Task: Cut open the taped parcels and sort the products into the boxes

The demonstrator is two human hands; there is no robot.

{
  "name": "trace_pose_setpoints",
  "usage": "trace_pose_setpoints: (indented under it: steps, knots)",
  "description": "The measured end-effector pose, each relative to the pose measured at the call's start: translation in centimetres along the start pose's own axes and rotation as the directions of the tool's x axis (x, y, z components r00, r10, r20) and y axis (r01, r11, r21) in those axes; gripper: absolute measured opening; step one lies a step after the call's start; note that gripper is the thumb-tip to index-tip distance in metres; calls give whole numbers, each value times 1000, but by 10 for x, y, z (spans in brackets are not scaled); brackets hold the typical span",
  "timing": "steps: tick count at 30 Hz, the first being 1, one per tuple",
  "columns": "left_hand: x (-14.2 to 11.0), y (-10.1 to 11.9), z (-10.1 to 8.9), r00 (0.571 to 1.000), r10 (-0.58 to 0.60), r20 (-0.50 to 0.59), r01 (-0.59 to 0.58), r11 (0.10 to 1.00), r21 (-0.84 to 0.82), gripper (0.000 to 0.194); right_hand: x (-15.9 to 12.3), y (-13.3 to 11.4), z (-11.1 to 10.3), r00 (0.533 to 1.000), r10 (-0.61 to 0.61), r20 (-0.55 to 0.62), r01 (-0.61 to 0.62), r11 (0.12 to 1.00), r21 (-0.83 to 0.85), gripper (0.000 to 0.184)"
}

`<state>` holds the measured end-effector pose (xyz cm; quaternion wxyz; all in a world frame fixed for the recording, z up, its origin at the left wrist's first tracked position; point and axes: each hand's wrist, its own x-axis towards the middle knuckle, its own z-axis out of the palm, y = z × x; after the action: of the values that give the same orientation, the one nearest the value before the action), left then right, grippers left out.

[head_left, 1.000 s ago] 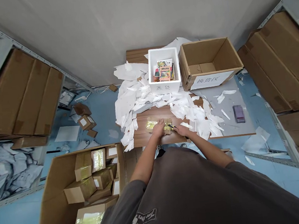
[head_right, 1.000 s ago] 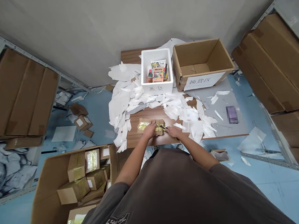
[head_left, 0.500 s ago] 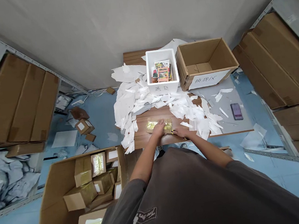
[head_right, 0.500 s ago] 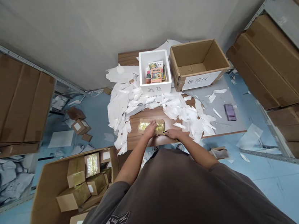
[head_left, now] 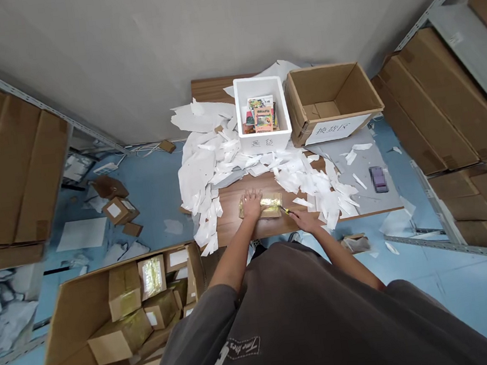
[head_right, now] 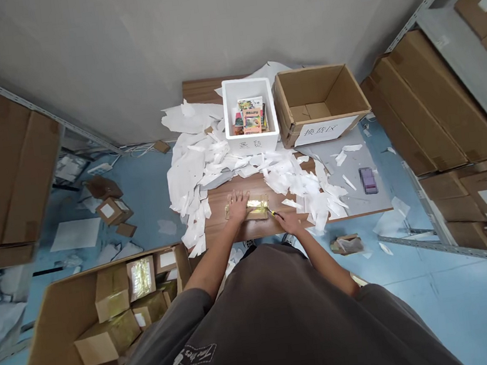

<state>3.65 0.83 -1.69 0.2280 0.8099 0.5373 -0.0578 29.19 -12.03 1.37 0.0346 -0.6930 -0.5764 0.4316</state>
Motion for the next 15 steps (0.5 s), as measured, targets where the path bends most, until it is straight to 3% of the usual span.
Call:
trace_pose_setpoints:
  steps: [3, 7, 15]
  knots:
    - [-5, -3, 4, 998, 38, -56, -37, 999, 15, 74, 4, -16, 4, 998, -52, -19, 49, 987, -150, 43]
    - [-10, -6, 8, 991, 45, -126, -43, 999, 18, 66, 3, -34, 8, 996, -31, -79, 4, 947, -322, 44]
    - [-7, -6, 11, 983, 54, -175, -56, 998, -8, 62, -8, -34, 0, 997, -41, -66, 15, 935, -354, 44]
